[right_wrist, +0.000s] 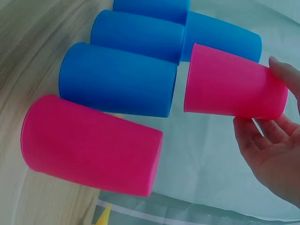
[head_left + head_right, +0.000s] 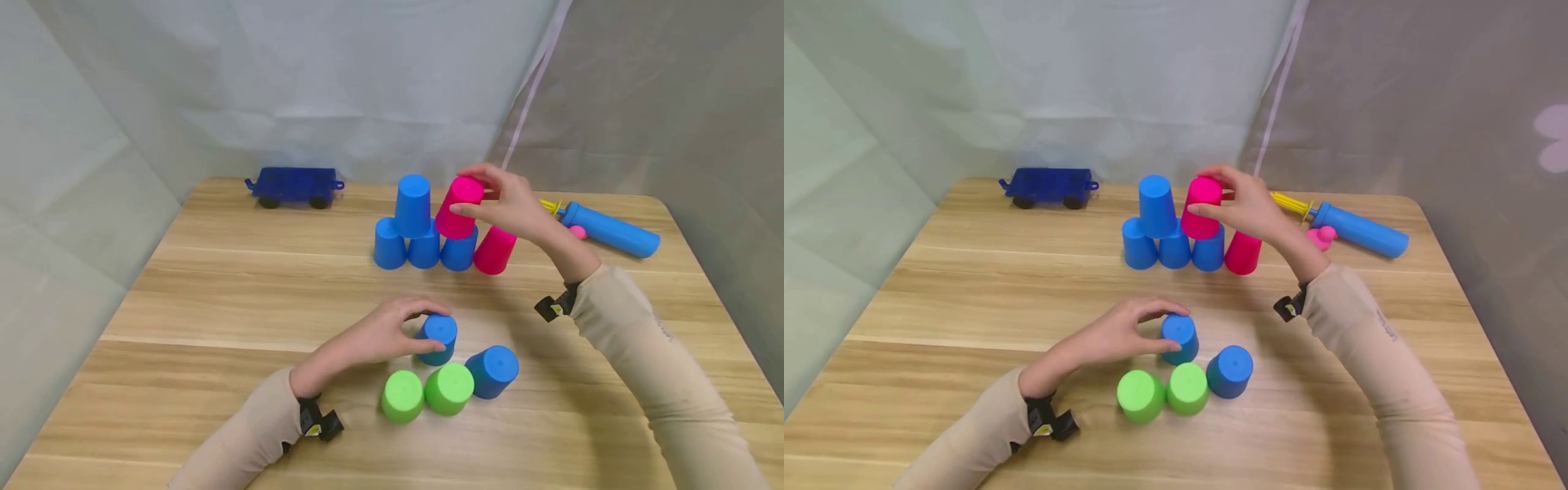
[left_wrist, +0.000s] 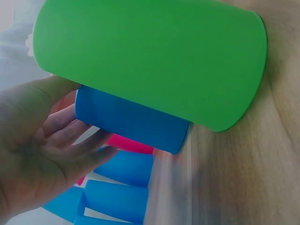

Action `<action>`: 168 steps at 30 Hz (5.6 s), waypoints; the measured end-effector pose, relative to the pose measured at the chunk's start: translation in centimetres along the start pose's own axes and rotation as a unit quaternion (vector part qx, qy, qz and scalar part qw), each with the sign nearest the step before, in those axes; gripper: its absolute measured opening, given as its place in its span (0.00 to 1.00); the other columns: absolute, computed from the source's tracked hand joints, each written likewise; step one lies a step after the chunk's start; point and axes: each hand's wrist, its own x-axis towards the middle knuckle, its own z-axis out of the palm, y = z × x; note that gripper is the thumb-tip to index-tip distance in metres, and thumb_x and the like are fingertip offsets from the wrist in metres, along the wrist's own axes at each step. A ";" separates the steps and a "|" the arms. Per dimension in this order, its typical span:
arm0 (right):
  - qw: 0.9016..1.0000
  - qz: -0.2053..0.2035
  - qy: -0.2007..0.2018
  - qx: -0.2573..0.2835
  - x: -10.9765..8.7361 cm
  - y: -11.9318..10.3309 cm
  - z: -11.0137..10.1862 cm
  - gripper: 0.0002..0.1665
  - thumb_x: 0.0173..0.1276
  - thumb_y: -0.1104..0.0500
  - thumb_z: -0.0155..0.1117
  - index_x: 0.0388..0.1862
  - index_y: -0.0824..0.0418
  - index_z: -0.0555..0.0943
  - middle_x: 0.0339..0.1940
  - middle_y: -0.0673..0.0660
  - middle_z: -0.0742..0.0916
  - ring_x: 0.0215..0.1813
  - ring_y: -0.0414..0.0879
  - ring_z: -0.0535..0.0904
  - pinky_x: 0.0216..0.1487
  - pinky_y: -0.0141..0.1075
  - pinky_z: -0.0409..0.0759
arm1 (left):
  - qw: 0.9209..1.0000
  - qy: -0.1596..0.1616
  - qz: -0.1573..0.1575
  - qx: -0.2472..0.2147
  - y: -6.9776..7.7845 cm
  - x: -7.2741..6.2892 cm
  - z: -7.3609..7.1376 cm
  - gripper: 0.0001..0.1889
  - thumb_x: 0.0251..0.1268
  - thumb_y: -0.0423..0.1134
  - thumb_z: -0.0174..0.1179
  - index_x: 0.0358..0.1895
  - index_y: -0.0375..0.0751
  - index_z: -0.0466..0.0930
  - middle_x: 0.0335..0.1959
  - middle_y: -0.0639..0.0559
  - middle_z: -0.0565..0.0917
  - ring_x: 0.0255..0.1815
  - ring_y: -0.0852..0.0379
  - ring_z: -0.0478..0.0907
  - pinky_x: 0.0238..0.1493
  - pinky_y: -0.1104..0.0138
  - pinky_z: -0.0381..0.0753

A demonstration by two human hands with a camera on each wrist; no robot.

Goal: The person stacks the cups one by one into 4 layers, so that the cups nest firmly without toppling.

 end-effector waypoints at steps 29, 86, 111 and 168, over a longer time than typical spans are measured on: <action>0.999 -0.004 -0.023 0.024 0.5 1.2 0.5 0.37 0.60 0.51 0.68 0.66 0.56 0.67 0.58 0.57 0.78 0.57 0.54 0.76 0.52 0.48 0.79 | 0.999 -0.012 0.038 0.021 0.5 0.0 0.4 0.25 0.58 0.44 0.65 0.60 0.46 0.73 0.58 0.55 0.76 0.59 0.59 0.71 0.55 0.72 0.75; 0.885 -0.277 -0.374 0.012 -12.7 3.4 2.3 0.38 0.59 0.52 0.68 0.67 0.54 0.65 0.63 0.52 0.74 0.64 0.45 0.69 0.63 0.40 0.71 | 0.987 0.140 0.083 -0.011 1.3 -0.5 -3.3 0.27 0.43 0.38 0.75 0.51 0.37 0.80 0.46 0.48 0.79 0.49 0.54 0.79 0.46 0.67 0.81; 0.837 -0.193 -0.485 0.166 -11.0 7.0 3.5 0.29 0.57 0.64 0.69 0.58 0.57 0.70 0.56 0.54 0.78 0.59 0.47 0.73 0.64 0.40 0.70 | 0.955 0.200 0.195 0.099 8.9 9.5 -7.8 0.28 0.48 0.46 0.72 0.53 0.39 0.78 0.49 0.50 0.81 0.49 0.61 0.78 0.48 0.73 0.78; 0.839 -0.154 -0.489 0.183 -10.7 6.6 3.6 0.30 0.57 0.61 0.70 0.57 0.61 0.71 0.54 0.56 0.79 0.59 0.47 0.74 0.64 0.39 0.70 | 0.936 0.121 0.050 0.326 7.2 14.1 -6.6 0.34 0.58 0.54 0.62 0.66 0.46 0.66 0.61 0.49 0.72 0.63 0.53 0.66 0.66 0.59 0.65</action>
